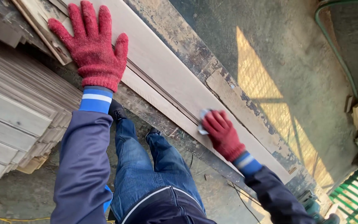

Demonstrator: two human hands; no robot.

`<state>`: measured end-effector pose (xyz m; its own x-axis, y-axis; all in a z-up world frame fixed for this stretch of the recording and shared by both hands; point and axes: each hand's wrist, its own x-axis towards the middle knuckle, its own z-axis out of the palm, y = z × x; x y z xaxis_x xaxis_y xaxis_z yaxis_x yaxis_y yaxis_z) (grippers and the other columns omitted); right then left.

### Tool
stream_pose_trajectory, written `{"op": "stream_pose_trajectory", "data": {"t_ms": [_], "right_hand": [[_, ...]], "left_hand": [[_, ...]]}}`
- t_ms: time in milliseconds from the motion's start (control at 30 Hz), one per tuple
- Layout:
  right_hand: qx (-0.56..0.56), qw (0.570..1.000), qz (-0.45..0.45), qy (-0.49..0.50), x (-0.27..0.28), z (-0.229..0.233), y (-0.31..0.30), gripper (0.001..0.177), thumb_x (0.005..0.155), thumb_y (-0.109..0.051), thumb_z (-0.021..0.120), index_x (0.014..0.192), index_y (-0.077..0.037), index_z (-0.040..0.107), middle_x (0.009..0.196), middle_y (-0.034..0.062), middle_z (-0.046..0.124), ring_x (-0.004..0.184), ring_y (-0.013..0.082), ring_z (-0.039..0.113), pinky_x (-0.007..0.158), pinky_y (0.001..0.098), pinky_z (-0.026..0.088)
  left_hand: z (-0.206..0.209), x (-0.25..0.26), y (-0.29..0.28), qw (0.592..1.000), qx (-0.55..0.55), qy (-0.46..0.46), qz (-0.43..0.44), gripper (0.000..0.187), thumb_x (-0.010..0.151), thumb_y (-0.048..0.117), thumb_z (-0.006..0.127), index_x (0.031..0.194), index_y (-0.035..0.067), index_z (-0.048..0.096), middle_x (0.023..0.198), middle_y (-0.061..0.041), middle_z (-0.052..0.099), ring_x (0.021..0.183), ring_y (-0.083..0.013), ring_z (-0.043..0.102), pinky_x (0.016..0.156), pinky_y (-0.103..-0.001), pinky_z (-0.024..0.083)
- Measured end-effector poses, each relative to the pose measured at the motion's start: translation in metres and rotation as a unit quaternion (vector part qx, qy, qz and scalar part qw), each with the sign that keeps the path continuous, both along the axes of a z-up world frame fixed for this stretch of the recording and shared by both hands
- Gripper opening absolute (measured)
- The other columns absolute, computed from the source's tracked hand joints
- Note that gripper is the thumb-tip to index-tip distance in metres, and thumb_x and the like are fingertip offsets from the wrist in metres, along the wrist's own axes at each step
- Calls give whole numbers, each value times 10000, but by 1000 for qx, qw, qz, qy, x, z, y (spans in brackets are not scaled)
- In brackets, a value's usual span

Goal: Manually sanding the edges of wooden planks and using an orbital sander on the surfaces.

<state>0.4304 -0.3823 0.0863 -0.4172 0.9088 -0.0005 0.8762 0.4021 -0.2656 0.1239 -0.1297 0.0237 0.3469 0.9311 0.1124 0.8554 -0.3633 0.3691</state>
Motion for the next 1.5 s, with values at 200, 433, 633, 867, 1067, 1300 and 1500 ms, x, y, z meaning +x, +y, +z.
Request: {"op": "stream_pose_trajectory", "data": {"t_ms": [200, 433, 633, 867, 1067, 1300, 1500], "right_hand": [[15, 1000, 14, 15, -107, -57, 151, 693, 826, -124, 750, 1478, -119, 517, 1553, 91, 473, 1458, 327, 422, 1268, 542, 309], [3, 1000, -5, 9, -24, -27, 24, 543, 861, -168, 778, 1364, -91, 588, 1453, 119, 582, 1389, 352, 528, 1202, 560, 388], [-63, 995, -53, -54, 1, -1, -19, 474, 815, -159, 731, 1261, -74, 594, 1298, 86, 608, 1254, 326, 573, 1081, 540, 455], [58, 998, 8, -29, -110, -44, 170, 513, 902, -254, 757, 1366, -110, 592, 1440, 87, 558, 1350, 311, 515, 1183, 557, 391], [45, 998, -6, -49, -74, -33, 109, 522, 884, -250, 753, 1351, -100, 575, 1429, 95, 559, 1371, 322, 505, 1185, 565, 363], [-52, 991, -58, -111, -32, 5, 16, 506, 831, -187, 723, 1296, -64, 567, 1358, 119, 572, 1281, 352, 549, 1128, 554, 417], [46, 998, -15, -30, -120, -39, 178, 522, 898, -292, 757, 1356, -101, 593, 1426, 86, 560, 1364, 314, 501, 1181, 579, 352]], "left_hand": [[22, 5, 1, 1000, 28, -3, -4, 550, 1122, 183, 691, 1552, -138, 572, 1627, -313, 380, 1447, -577, 247, 1069, -818, 0], [17, 2, 4, 1000, 1, 1, 13, 591, 1141, 239, 651, 1613, -104, 555, 1658, -300, 307, 1484, -532, 189, 1096, -805, 4], [-2, -1, 2, 998, 52, -14, 14, 539, 1126, 283, 655, 1535, -68, 643, 1604, -318, 474, 1470, -554, 262, 1104, -795, 0], [-6, -2, 4, 1000, 14, 12, 22, 552, 1127, 267, 599, 1590, -33, 584, 1642, -319, 407, 1500, -541, 232, 1121, -794, -8], [-11, -1, 6, 1000, -1, 1, 24, 535, 1147, 261, 574, 1608, -10, 567, 1661, -294, 362, 1513, -517, 188, 1124, -785, -31], [-12, -1, 7, 1000, 12, -5, 28, 503, 1163, 279, 591, 1585, 5, 594, 1664, -285, 377, 1521, -514, 221, 1139, -783, -16], [-1, -2, 6, 1000, 12, 2, 27, 518, 1113, 262, 607, 1557, -4, 598, 1627, -295, 424, 1496, -535, 245, 1128, -798, 18]]}}
